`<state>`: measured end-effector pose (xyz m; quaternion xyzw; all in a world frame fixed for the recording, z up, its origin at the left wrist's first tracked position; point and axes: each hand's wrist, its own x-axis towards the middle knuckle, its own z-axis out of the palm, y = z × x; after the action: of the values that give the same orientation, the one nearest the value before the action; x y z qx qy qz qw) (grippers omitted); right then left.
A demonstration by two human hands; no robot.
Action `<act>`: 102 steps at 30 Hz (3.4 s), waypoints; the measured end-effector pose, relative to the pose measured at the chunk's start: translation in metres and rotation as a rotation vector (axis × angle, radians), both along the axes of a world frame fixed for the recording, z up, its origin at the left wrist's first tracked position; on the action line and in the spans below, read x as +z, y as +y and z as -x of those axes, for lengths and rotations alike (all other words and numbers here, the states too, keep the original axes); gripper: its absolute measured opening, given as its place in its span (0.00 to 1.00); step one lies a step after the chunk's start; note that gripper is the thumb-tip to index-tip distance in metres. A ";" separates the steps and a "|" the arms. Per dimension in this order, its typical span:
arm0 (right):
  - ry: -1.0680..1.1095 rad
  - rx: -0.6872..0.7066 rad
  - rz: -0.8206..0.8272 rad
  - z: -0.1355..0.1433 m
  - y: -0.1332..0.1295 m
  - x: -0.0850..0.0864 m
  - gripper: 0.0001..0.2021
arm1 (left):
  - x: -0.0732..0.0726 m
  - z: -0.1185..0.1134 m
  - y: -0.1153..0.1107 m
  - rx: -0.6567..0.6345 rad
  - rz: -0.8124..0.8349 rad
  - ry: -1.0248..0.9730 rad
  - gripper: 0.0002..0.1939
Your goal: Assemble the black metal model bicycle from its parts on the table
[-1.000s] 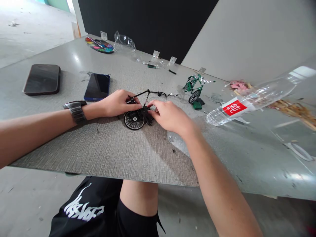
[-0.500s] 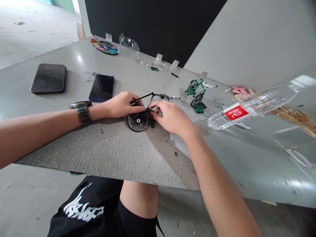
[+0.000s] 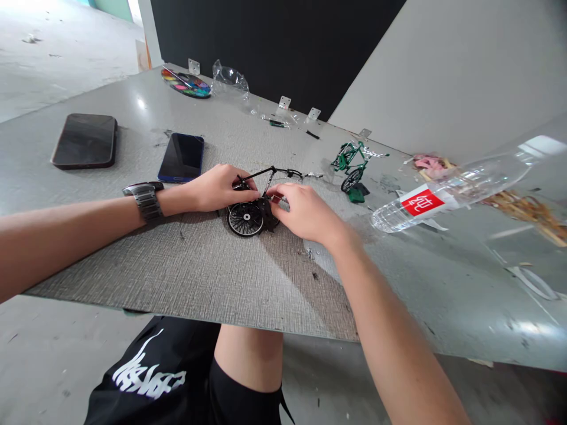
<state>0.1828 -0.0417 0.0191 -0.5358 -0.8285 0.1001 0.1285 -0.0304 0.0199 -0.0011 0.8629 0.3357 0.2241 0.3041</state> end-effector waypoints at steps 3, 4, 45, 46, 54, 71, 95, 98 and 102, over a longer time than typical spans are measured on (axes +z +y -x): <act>-0.008 0.029 -0.002 -0.001 -0.001 0.003 0.13 | -0.001 0.000 0.001 -0.004 0.011 0.002 0.18; -0.015 0.038 -0.002 -0.001 -0.001 0.003 0.13 | -0.001 0.000 0.001 -0.004 0.019 0.004 0.19; -0.076 -0.111 -0.069 -0.019 0.012 -0.005 0.20 | 0.005 -0.001 -0.004 -0.002 0.045 0.015 0.19; -0.077 -0.107 -0.067 -0.019 0.012 -0.005 0.20 | 0.005 -0.002 -0.004 -0.002 0.050 0.016 0.19; -0.163 -0.229 -0.115 -0.024 0.008 0.003 0.19 | 0.005 -0.001 -0.004 -0.003 0.057 0.031 0.19; -0.146 -0.252 -0.040 -0.026 0.008 0.001 0.07 | 0.002 -0.001 -0.003 -0.016 0.049 0.012 0.20; -0.137 -0.238 -0.069 -0.025 0.008 0.001 0.06 | 0.005 -0.001 -0.005 -0.004 0.059 0.015 0.18; -0.117 -0.217 -0.054 -0.024 0.008 0.000 0.07 | 0.004 -0.001 -0.005 -0.010 0.069 0.012 0.18; -0.106 -0.203 -0.028 -0.022 0.006 0.000 0.07 | 0.004 -0.001 -0.004 -0.003 0.053 0.016 0.18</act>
<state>0.2053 -0.0359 0.0188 -0.6198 -0.7768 0.0467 0.1016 -0.0296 0.0161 0.0025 0.8568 0.3428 0.2076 0.3244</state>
